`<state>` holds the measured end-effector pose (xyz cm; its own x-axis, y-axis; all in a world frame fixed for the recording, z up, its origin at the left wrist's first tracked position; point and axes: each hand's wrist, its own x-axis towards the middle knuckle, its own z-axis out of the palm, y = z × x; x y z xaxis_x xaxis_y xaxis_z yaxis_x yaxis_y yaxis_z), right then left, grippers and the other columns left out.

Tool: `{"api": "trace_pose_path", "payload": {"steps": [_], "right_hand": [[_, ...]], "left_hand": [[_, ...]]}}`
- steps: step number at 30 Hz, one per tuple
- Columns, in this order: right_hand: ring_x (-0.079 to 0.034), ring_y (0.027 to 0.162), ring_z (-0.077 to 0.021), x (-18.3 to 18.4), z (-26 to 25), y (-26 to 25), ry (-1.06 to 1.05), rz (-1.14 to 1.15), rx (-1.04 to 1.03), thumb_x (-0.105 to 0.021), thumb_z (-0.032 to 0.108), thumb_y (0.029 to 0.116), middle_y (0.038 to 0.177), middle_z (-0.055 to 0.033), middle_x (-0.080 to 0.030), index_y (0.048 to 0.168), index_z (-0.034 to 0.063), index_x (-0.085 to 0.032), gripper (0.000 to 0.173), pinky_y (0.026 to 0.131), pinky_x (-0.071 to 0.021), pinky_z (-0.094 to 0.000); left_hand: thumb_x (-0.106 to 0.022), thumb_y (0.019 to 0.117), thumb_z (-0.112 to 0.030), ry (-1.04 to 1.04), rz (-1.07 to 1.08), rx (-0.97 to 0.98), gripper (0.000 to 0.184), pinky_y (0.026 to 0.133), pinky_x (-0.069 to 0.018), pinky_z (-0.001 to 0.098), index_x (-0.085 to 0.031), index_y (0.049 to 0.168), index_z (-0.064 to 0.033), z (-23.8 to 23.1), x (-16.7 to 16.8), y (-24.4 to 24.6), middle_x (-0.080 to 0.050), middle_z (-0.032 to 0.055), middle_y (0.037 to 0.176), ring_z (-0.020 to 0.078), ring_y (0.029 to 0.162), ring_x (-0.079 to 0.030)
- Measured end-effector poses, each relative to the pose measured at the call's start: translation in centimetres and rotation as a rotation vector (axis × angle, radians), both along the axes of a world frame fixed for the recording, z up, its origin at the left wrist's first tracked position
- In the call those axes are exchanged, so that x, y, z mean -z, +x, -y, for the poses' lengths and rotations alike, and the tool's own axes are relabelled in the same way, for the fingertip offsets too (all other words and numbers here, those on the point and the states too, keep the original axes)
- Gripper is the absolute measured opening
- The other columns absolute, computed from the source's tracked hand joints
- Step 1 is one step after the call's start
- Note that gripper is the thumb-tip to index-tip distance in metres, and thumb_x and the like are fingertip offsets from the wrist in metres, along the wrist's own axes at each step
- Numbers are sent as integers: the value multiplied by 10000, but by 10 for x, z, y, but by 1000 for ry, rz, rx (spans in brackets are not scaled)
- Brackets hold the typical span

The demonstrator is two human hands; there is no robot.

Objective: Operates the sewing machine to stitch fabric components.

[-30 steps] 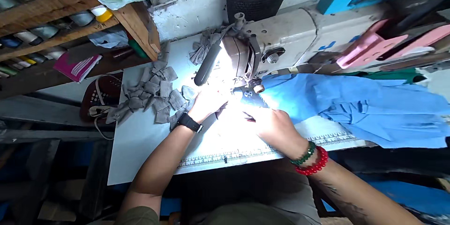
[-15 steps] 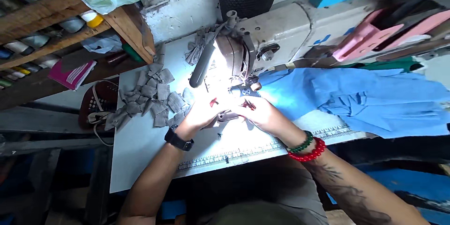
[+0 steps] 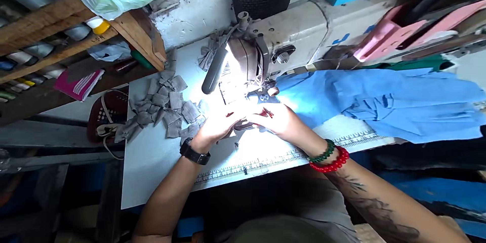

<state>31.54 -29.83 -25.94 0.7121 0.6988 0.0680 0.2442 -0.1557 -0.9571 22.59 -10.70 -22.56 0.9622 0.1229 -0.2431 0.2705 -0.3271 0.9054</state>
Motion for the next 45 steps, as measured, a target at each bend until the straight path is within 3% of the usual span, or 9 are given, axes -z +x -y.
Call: {"api": "trace_pose_path", "payload": {"steps": [8,12,17,26,34,37,40,42,45], "right_hand": [[-553,648,-49,7,0,3,-50,78,89,-806,309,881,731,27,-598,912,105,-634,269,612,-475,-252],[-595,708,-67,5,3,4,-61,-27,94,-808,284,886,819,2,-642,1201,85,-640,409,675,-524,-270],[-582,653,-16,-2,5,3,10,-139,134,-784,172,907,740,39,-650,881,102,-692,118,618,-489,-195],[-622,656,-24,3,0,1,80,-139,121,-774,142,909,744,33,-665,891,101,-668,115,621,-531,-189],[-593,631,-108,6,5,7,-249,180,111,-685,248,973,692,0,-615,873,115,-686,166,605,-507,-352],[-666,726,-263,8,12,1,-350,480,110,-649,212,986,792,-86,-666,1042,105,-686,126,642,-538,-511],[-711,801,-312,14,20,-6,-411,641,80,-626,268,990,922,-112,-725,1114,107,-750,238,660,-558,-545],[-721,802,-313,17,23,-12,-429,718,52,-644,236,945,938,-109,-736,1103,123,-765,228,635,-558,-538],[-714,753,-337,20,25,-15,-445,799,33,-670,205,916,883,-133,-721,1027,100,-763,180,578,-543,-525]], "left_hand": [[-606,1024,-170,199,-2,68,200,533,-416,217,-626,866,-50,4,-7,6,-526,-7,662,50,559,-484],[-596,1037,-205,207,-20,42,251,546,-425,232,-622,842,-50,5,-6,11,-545,4,675,57,579,-500],[-568,1056,-237,180,46,77,271,546,-443,212,-664,866,-69,4,-5,11,-572,-18,681,35,578,-521],[-612,1024,-173,86,41,83,137,519,-436,173,-674,953,-74,3,-2,9,-585,-29,697,10,558,-510],[-637,1020,-227,361,28,25,235,592,-480,289,-664,885,-36,2,-3,17,-595,34,699,100,613,-556],[-627,1013,-262,553,56,15,230,651,-526,399,-697,931,-59,1,10,23,-626,53,727,170,671,-613],[-647,996,-283,639,43,-7,225,669,-545,430,-711,964,-70,3,15,27,-652,56,742,190,683,-641],[-643,1002,-271,578,26,-37,211,605,-555,361,-691,942,-75,4,14,29,-645,30,686,140,597,-633],[-634,1004,-261,576,61,-64,216,626,-526,427,-692,951,-60,6,8,26,-646,71,718,197,637,-630]]}}
